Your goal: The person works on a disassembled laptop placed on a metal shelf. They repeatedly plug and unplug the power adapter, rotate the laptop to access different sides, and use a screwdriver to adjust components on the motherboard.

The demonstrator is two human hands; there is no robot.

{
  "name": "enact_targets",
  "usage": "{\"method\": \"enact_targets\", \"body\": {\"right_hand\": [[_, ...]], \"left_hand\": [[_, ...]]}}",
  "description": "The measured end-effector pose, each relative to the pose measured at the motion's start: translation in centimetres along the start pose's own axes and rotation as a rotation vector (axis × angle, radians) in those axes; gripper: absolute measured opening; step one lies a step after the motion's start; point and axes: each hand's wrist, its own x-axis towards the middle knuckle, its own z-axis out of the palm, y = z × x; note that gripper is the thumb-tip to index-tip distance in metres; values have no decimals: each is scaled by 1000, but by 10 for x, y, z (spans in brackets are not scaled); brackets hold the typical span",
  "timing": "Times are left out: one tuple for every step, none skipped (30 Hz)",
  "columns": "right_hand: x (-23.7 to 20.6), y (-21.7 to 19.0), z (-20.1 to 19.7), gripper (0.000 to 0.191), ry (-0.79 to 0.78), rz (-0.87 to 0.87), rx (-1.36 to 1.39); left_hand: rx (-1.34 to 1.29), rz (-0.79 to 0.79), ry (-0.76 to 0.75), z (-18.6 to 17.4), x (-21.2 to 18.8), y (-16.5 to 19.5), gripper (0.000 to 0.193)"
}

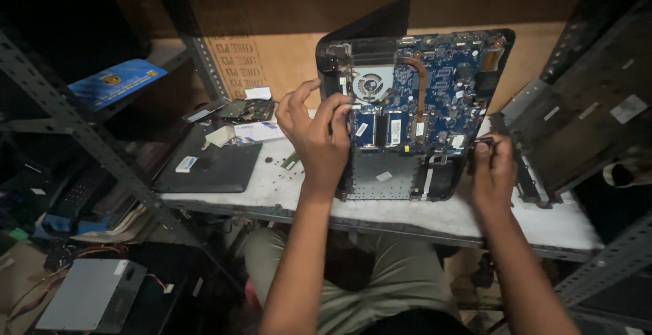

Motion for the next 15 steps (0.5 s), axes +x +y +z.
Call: {"method": "enact_targets", "body": {"right_hand": [[0, 2, 0, 26, 1, 3, 2], [-1, 5, -1, 26, 2, 7, 4], [0, 9, -2, 28, 5, 27, -10], [0, 14, -2, 29, 7, 49, -23], [-1, 20, -3, 31, 9, 71, -36], [0, 26, -4, 33, 25, 69, -118], [-1, 33, -5, 35, 38, 64, -198], [0, 40, -5, 37, 46, 56, -268], [0, 46, -5, 40, 36, 37, -264], [-1, 51, -5, 42, 21, 17, -250], [2, 55, -4, 37, 21, -35, -311], [-5, 57, -4, 41, -5, 63, -111], [-5, 58, -1, 38, -5, 12, -151], [-5, 57, 0, 39, -22, 24, -147], [-6, 56, 4, 39, -42, 36, -145]], "left_hand": [[5, 4, 1, 1, -1, -1, 10], [48, 21, 1, 3, -2, -2, 10], [90, 37, 1, 5, -3, -4, 10], [134, 52, 0, 7, -4, -6, 11], [174, 101, 11, 9, -5, -8, 12], [216, 150, 22, 11, -5, -12, 13], [261, 199, 35, 12, -5, -16, 14], [274, 234, 25, 12, -5, -21, 16], [300, 271, 16, 13, -4, -26, 19], [337, 310, 6, 12, -3, -31, 22], [376, 366, -8, 11, -2, -36, 23], [420, 420, -36, 9, -1, -40, 24], [500, 482, -15, 7, -1, -43, 24], [575, 540, 10, 5, 0, -45, 24], [554, 540, 21, 3, 0, -45, 22]]}}
